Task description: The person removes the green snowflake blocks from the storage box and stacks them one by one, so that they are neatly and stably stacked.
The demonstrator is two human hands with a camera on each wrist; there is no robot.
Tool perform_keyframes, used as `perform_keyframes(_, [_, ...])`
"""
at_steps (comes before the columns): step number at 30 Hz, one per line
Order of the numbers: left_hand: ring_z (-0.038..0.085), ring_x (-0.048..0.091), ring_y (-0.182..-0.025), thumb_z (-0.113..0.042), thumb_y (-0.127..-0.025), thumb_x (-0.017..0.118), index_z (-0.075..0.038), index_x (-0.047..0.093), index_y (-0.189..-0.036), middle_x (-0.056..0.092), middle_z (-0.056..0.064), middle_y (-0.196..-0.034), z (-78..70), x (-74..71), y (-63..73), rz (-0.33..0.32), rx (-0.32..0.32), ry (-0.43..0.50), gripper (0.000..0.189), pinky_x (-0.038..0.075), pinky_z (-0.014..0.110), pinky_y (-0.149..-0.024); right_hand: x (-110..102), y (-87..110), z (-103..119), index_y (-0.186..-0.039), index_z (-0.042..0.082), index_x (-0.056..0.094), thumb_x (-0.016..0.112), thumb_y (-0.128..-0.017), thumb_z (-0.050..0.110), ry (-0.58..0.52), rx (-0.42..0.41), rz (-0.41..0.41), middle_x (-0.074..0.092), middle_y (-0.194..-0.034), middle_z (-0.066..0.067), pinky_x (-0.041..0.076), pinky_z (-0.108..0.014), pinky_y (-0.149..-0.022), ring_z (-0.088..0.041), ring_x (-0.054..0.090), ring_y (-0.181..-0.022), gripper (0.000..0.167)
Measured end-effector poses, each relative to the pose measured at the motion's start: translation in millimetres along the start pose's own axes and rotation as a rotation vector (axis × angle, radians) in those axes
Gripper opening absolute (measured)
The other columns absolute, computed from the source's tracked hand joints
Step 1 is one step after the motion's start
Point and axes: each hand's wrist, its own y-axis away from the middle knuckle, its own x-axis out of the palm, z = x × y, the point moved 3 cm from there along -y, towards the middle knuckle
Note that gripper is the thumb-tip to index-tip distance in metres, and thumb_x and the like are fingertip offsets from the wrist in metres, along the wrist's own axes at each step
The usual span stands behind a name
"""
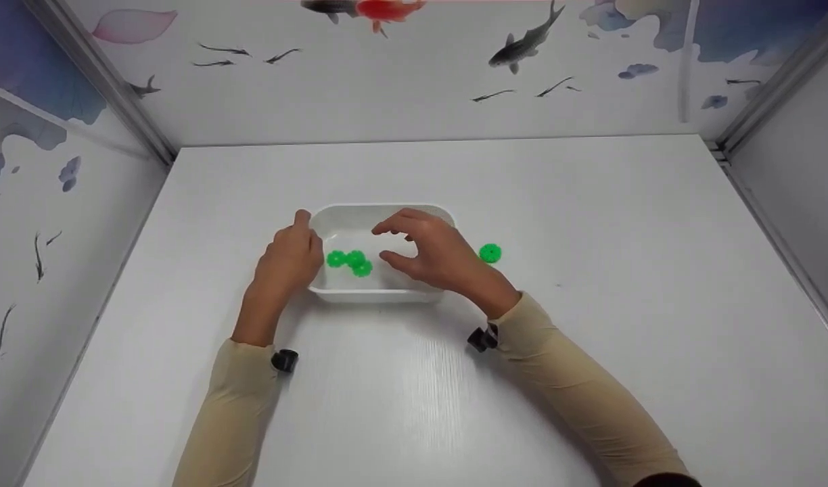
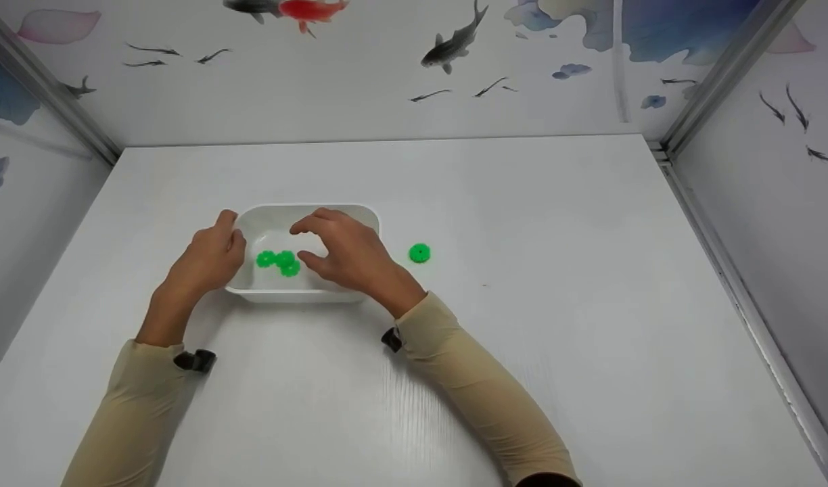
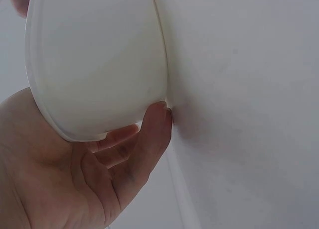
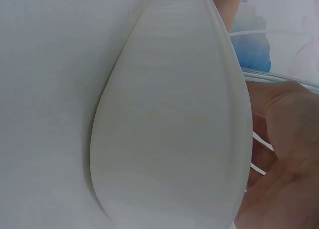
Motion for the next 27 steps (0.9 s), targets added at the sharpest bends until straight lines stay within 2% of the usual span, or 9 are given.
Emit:
perform_keyframes(5, [0.037, 0.074, -0.106, -0.024, -0.115, 0.034, 0.000, 0.037, -0.158, 0.064, 0.028, -0.146, -0.7, 0.3, -0.2, -0.012, 0.006, -0.018, 0.049, 0.064, 0.056, -0.090, 9, -5.8, 5, -0.133, 0.013, 0.074, 0.078, -0.100, 0.020, -0.003, 0.012, 0.039, 0.076, -0.127, -0.004, 0.061, -0.041, -0.097, -0.029, 0.070, -0.117, 0.033])
perform_keyframes(10, [0.037, 0.073, -0.110, -0.024, -0.115, 0.035, -0.001, 0.037, -0.159, 0.063, 0.028, -0.147, -0.5, 0.2, -0.4, -0.005, -0.009, -0.013, 0.050, 0.063, 0.056, -0.094, 19, -10.3, 11, -0.134, 0.011, 0.074, 0.079, -0.100, 0.020, 0.016, 0.080, 0.122, 0.075, -0.130, -0.009, 0.060, -0.044, -0.098, -0.030, 0.071, -0.119, 0.036])
perform_keyframes(15, [0.037, 0.073, -0.113, -0.025, -0.115, 0.035, -0.001, 0.036, -0.159, 0.062, 0.028, -0.150, -1.0, 0.0, -1.2, 0.009, -0.016, -0.009, 0.050, 0.062, 0.056, -0.097, 30, -15.0, 15, -0.135, 0.010, 0.074, 0.079, -0.099, 0.020, 0.033, 0.152, 0.194, 0.075, -0.131, -0.009, 0.061, -0.046, -0.097, -0.029, 0.071, -0.119, 0.037])
perform_keyframes(22, [0.039, 0.072, -0.119, -0.024, -0.115, 0.035, -0.001, 0.035, -0.159, 0.060, 0.028, -0.151, -1.2, -0.5, -1.5, 0.022, -0.022, -0.009, 0.050, 0.061, 0.057, -0.099, 42, -23.6, 17, -0.136, 0.013, 0.075, 0.080, -0.098, 0.021, 0.067, 0.211, 0.251, 0.077, -0.131, -0.006, 0.062, -0.043, -0.097, -0.023, 0.071, -0.118, 0.039])
perform_keyframes(27, [0.038, 0.072, -0.114, -0.024, -0.115, 0.035, -0.001, 0.036, -0.158, 0.061, 0.028, -0.149, -1.8, 0.1, -1.0, 0.023, -0.015, -0.007, 0.049, 0.062, 0.056, -0.097, 47, -30.3, 15, -0.137, 0.013, 0.075, 0.081, -0.097, 0.022, 0.095, 0.244, 0.291, 0.076, -0.130, -0.007, 0.061, -0.045, -0.096, -0.023, 0.071, -0.116, 0.041])
